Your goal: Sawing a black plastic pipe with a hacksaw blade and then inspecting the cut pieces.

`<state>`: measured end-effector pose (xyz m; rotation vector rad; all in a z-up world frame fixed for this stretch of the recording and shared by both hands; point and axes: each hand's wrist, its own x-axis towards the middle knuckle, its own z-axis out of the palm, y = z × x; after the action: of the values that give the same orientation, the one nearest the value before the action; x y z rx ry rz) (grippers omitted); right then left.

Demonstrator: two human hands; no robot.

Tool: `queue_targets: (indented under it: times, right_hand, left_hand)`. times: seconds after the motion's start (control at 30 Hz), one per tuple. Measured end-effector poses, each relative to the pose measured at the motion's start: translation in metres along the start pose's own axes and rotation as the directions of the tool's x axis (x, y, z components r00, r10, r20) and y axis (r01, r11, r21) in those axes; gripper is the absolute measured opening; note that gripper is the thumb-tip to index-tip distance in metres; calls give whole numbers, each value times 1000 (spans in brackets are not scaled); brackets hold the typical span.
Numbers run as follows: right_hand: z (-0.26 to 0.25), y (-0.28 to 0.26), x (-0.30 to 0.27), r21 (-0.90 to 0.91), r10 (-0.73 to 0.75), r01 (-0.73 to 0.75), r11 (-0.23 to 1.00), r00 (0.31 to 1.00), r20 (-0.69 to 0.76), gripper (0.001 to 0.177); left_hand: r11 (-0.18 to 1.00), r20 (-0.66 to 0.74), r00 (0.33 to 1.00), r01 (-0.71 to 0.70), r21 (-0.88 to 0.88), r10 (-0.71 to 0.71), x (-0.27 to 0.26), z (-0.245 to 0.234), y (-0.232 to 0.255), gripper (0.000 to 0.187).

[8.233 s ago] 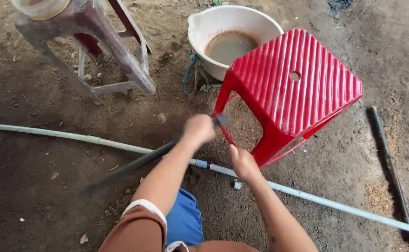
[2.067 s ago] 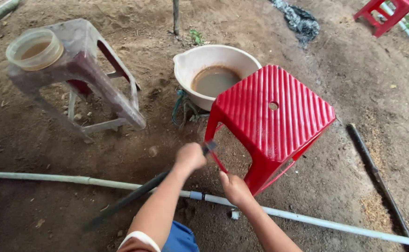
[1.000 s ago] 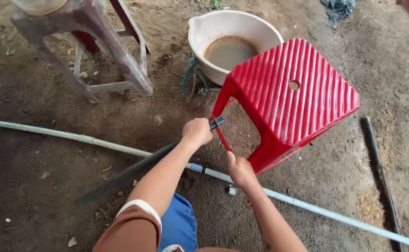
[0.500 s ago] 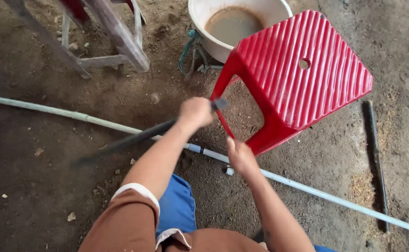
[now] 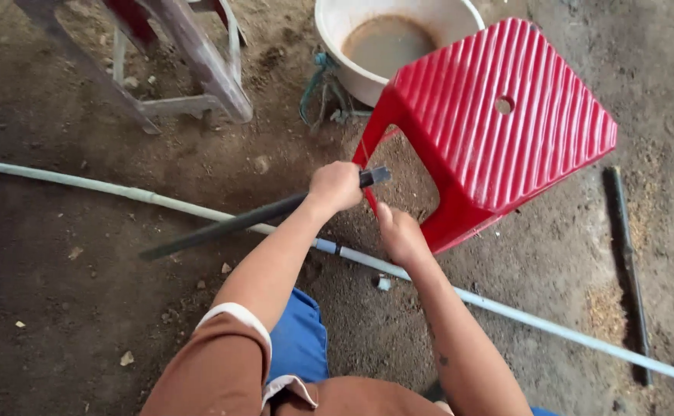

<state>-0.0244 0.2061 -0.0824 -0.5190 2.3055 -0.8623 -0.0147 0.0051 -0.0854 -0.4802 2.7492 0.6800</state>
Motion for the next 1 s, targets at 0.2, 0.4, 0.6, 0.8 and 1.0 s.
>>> queue_targets:
  times: [0.2, 0.4, 0.6, 0.8, 1.0]
  right_hand:
    - [23, 13, -22, 7, 91, -91, 996, 994, 53, 69]
    - [3, 0, -3, -1, 6, -6, 1000, 1000, 3, 74]
    - [20, 5, -28, -9, 110, -110, 994, 992, 69, 69]
    - [7, -20, -20, 33, 8, -8, 999, 1000, -9, 71]
    - [16, 6, -30, 25, 101, -103, 994, 992, 72, 70]
  left_hand:
    - [992, 17, 992, 124, -3, -124, -5, -24, -16, 31]
    - [999, 46, 999, -23, 23, 22, 0, 14, 5, 33]
    - [992, -17, 993, 120, -26, -120, 2, -10, -25, 30]
    - [998, 4, 1000, -10, 69, 10, 0, 19, -2, 29]
    - [994, -8, 994, 111, 17, -110, 1, -5, -27, 33]
